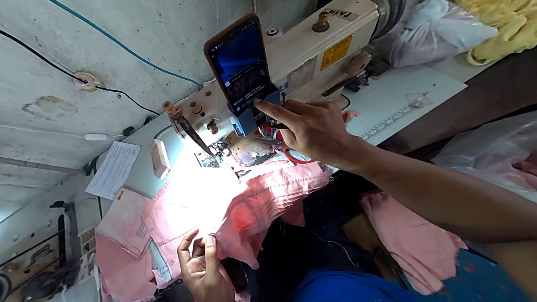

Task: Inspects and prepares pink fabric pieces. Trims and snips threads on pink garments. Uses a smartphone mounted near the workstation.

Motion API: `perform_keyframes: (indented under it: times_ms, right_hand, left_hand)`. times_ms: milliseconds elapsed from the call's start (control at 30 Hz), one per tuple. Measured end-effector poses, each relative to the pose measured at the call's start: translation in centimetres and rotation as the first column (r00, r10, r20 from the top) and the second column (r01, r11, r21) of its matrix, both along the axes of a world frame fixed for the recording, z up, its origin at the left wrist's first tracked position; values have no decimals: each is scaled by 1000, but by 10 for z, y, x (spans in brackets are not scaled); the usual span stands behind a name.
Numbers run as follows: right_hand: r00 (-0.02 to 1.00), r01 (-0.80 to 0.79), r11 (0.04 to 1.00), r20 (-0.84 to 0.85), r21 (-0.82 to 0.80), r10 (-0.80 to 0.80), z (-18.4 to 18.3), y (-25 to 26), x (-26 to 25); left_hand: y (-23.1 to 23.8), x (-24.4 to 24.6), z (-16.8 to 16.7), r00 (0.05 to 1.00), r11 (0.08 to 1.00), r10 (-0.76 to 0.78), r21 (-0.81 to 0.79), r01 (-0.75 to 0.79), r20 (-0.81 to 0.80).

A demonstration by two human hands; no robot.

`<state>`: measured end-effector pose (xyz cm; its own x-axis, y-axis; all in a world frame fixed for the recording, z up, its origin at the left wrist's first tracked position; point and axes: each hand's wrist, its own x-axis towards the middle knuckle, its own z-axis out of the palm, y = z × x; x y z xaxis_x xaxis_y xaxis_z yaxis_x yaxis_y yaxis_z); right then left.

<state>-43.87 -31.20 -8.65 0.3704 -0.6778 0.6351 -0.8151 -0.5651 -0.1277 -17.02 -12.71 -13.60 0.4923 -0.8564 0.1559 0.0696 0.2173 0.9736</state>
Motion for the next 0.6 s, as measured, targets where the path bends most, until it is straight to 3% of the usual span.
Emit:
perform_keyframes:
  times_ms: [267,600]
  right_hand:
    - [997,30,999,78,-44,-26,16,-1,-3]
    - [1000,-3,1000,0,30,3,-7,4,-2]
  left_hand:
    - [2,0,-1,1000,1000,4,-18,-4,-9]
    - [0,-1,-1,1000,1000,3,-11,-3,-6]
